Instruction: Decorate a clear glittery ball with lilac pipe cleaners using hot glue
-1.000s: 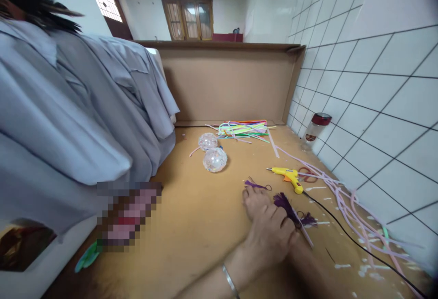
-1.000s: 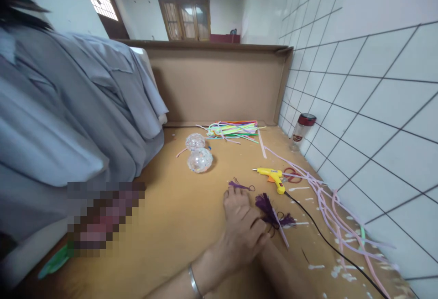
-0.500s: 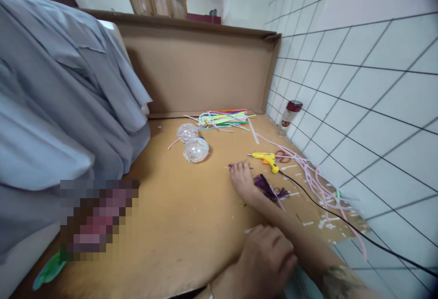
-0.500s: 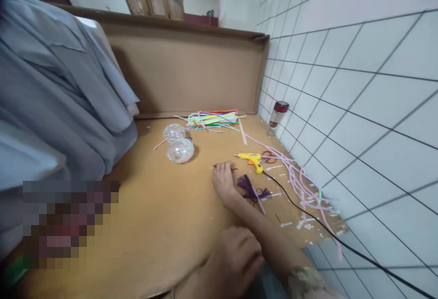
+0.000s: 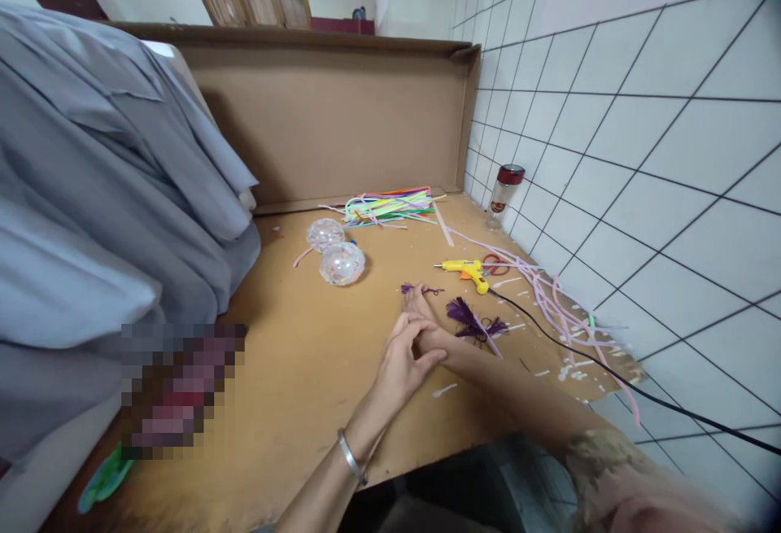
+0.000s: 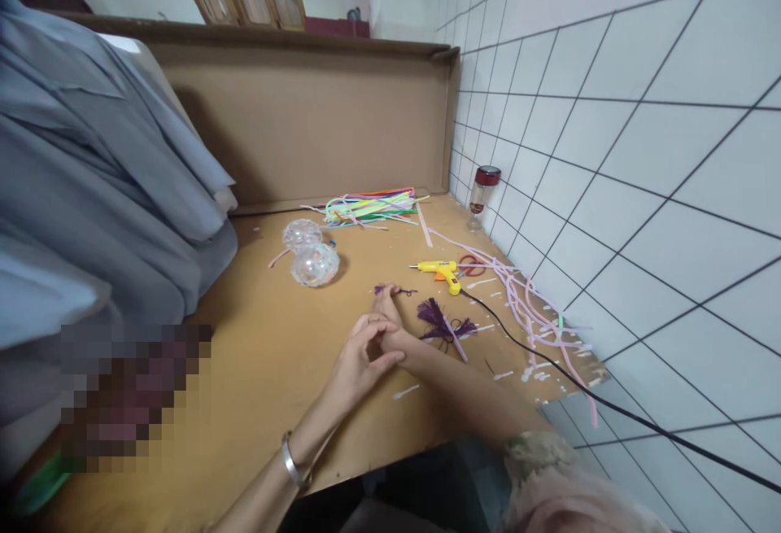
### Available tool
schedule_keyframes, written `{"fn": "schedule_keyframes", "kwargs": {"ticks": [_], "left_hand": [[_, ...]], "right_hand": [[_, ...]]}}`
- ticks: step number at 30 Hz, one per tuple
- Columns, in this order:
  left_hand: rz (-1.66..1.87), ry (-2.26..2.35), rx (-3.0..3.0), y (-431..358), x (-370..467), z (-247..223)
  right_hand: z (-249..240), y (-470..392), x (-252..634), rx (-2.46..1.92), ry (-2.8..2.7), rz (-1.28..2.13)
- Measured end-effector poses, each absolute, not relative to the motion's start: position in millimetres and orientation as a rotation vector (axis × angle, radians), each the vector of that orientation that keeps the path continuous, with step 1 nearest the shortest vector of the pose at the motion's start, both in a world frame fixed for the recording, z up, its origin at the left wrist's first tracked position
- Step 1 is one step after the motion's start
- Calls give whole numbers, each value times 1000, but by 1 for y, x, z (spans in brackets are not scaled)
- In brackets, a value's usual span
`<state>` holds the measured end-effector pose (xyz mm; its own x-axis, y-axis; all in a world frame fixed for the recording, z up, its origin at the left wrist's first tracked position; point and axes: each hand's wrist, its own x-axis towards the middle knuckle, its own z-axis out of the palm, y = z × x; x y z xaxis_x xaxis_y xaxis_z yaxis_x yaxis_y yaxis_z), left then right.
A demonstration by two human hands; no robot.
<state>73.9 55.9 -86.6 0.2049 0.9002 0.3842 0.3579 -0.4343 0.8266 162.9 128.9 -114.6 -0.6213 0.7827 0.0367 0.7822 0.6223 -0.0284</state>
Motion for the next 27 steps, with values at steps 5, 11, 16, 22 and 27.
{"fn": "schedule_keyframes", "kwargs": {"ticks": [5,11,16,22,27], "left_hand": [[1262,1142,2158,42,77,-81],[1246,1082,2231,-2,100,-82],[1204,1009,2171,3,101,-75],[1150,1108,2328,15,108,-74],[1208,871,2321,11,108,-72]], "right_hand": [[-113,130,160,-1540,-2772,-186],[-109,139,152,-1682,-2789,-373],[-106,142,154,-1776,-2766,-451],[-99,146,156,-1812,-2727,-439],[-75,169,167,-1744,-2606,-433]]}}
